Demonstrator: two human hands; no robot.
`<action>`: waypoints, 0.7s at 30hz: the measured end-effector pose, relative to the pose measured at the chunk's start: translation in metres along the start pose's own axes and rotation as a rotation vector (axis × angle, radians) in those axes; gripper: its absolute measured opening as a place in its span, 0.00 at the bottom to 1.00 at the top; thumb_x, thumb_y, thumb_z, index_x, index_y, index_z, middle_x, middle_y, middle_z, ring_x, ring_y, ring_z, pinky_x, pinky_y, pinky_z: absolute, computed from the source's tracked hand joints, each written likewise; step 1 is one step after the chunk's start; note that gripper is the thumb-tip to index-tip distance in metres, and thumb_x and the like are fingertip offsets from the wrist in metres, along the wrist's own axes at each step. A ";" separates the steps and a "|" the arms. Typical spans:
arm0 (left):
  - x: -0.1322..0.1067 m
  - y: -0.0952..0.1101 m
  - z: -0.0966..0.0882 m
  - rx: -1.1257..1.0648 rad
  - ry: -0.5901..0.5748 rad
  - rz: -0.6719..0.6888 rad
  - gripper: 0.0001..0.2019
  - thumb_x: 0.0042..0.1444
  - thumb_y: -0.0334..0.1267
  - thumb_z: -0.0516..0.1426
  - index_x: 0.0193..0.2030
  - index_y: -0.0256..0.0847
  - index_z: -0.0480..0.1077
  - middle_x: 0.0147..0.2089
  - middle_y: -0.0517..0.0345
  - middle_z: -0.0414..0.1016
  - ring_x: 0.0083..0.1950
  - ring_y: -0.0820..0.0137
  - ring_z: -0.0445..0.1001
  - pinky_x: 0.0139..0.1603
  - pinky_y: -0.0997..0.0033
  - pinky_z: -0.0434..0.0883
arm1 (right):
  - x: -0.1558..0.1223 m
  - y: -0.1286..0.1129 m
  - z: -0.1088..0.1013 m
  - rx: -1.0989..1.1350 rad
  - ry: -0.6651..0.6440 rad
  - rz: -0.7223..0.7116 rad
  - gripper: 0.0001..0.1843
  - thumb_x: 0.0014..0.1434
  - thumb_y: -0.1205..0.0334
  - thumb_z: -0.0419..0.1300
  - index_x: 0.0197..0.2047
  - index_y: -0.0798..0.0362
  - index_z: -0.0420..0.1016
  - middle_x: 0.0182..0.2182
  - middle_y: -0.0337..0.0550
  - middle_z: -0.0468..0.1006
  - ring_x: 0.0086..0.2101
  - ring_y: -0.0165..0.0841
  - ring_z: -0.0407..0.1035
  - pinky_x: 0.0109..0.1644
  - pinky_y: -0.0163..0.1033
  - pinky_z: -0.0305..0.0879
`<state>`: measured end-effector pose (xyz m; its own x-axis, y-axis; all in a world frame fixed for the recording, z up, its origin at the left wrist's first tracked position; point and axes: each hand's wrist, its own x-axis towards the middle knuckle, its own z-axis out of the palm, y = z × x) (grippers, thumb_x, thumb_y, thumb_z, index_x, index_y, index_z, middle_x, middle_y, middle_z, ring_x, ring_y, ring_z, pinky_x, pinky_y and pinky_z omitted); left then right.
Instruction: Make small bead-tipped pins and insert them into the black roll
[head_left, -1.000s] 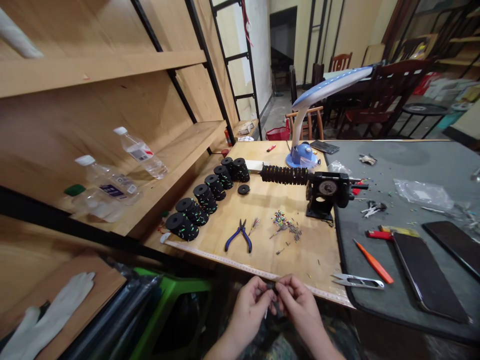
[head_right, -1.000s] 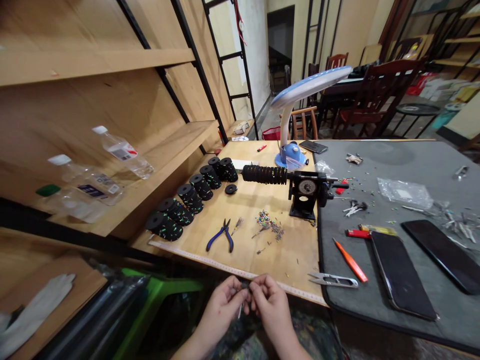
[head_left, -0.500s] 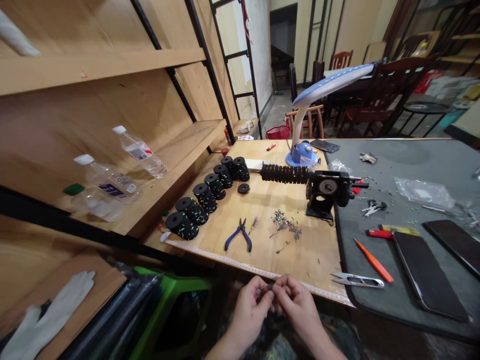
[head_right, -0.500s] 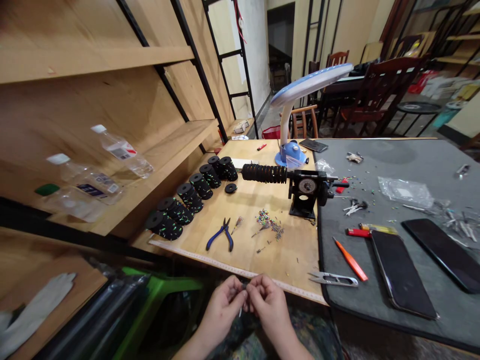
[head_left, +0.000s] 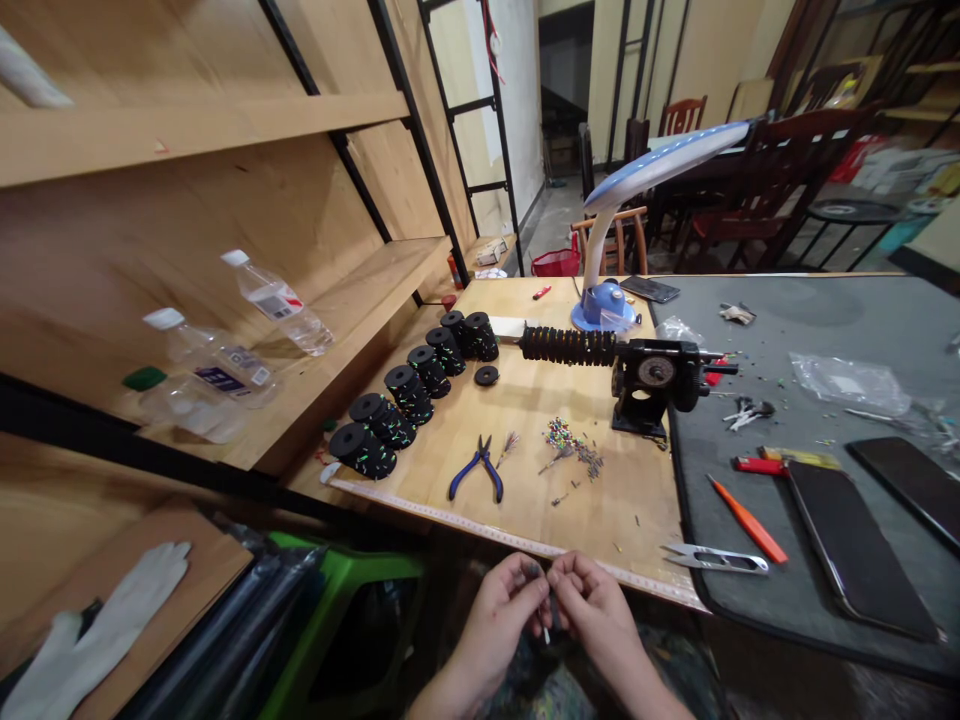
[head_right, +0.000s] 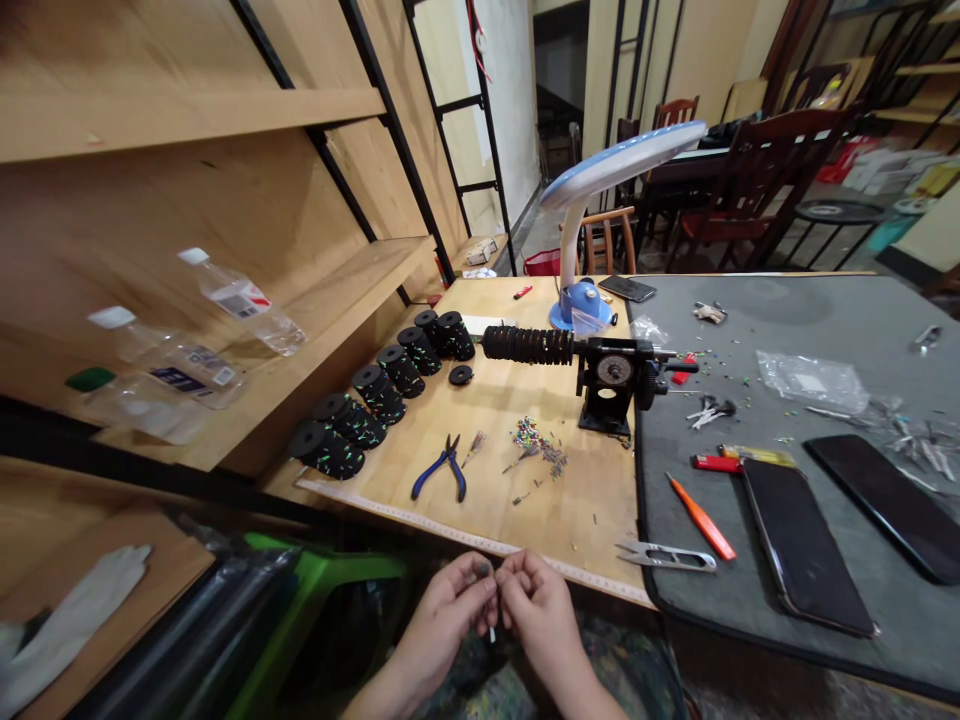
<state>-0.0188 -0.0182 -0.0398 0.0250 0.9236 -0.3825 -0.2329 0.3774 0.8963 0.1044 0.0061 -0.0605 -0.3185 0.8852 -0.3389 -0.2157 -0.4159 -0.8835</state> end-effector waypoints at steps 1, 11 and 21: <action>0.001 -0.001 0.000 0.009 0.005 0.004 0.14 0.51 0.45 0.62 0.29 0.37 0.65 0.21 0.63 0.68 0.22 0.76 0.66 0.22 0.79 0.60 | 0.000 0.001 -0.001 -0.003 0.008 0.001 0.24 0.48 0.38 0.63 0.27 0.53 0.66 0.10 0.28 0.64 0.14 0.23 0.54 0.20 0.30 0.48; 0.003 -0.005 -0.003 0.079 0.090 0.035 0.16 0.50 0.49 0.62 0.30 0.38 0.66 0.24 0.66 0.66 0.23 0.77 0.64 0.24 0.78 0.60 | -0.009 0.006 0.001 0.022 0.007 0.095 0.26 0.46 0.37 0.63 0.23 0.52 0.63 0.08 0.26 0.61 0.11 0.20 0.47 0.17 0.29 0.40; 0.004 -0.009 -0.005 -0.017 0.061 0.000 0.15 0.50 0.48 0.63 0.31 0.38 0.65 0.26 0.66 0.64 0.25 0.77 0.63 0.26 0.78 0.60 | -0.010 0.009 0.003 0.041 0.004 0.131 0.22 0.49 0.42 0.63 0.24 0.52 0.64 0.07 0.25 0.60 0.10 0.19 0.44 0.15 0.29 0.37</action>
<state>-0.0213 -0.0185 -0.0502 -0.0346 0.9177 -0.3957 -0.2496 0.3754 0.8926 0.1031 -0.0070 -0.0644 -0.3426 0.8235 -0.4521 -0.2100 -0.5362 -0.8175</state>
